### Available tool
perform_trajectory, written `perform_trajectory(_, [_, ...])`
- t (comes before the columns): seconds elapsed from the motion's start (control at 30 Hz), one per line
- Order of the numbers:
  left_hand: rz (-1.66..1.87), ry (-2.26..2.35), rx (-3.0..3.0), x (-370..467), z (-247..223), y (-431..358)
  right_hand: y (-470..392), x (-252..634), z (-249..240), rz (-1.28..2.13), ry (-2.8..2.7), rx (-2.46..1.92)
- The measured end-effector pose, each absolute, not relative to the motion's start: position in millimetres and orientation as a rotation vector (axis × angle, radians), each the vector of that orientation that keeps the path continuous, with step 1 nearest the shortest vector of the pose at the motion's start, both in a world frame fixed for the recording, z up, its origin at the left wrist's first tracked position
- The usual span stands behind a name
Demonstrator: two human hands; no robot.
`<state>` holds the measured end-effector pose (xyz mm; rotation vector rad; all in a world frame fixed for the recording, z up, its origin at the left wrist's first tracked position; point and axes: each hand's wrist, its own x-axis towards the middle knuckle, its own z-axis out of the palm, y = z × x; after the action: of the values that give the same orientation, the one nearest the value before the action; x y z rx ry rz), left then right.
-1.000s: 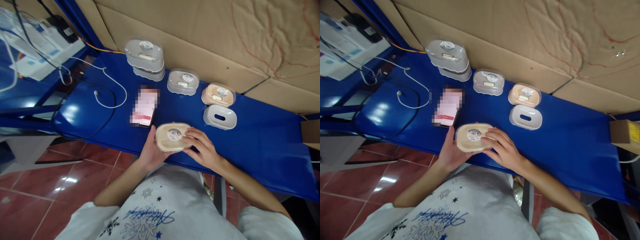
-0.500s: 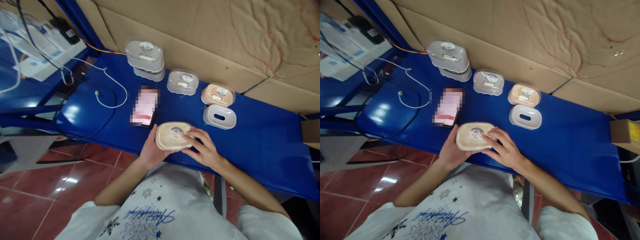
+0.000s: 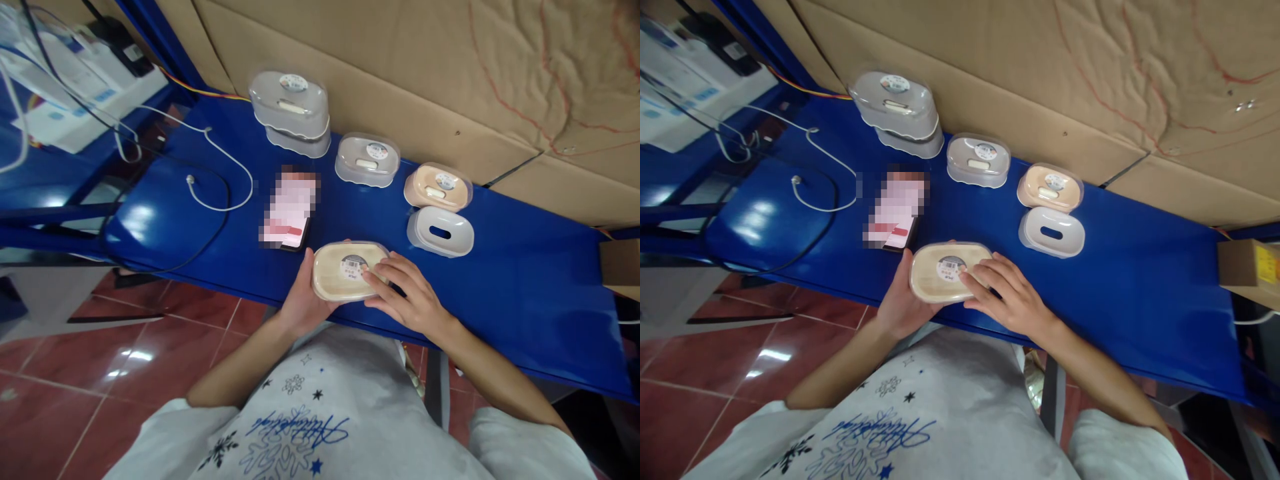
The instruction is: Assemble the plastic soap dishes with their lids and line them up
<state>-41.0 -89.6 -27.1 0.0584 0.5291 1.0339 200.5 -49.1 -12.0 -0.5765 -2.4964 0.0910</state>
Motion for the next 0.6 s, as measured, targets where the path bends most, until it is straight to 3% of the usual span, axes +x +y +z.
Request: perform_trajectory(0.6, [1.010,0.603,-0.024,-41.7,-27.7,-85.9,-48.5,197.7,-12.5,0.244,-2.519,-0.633])
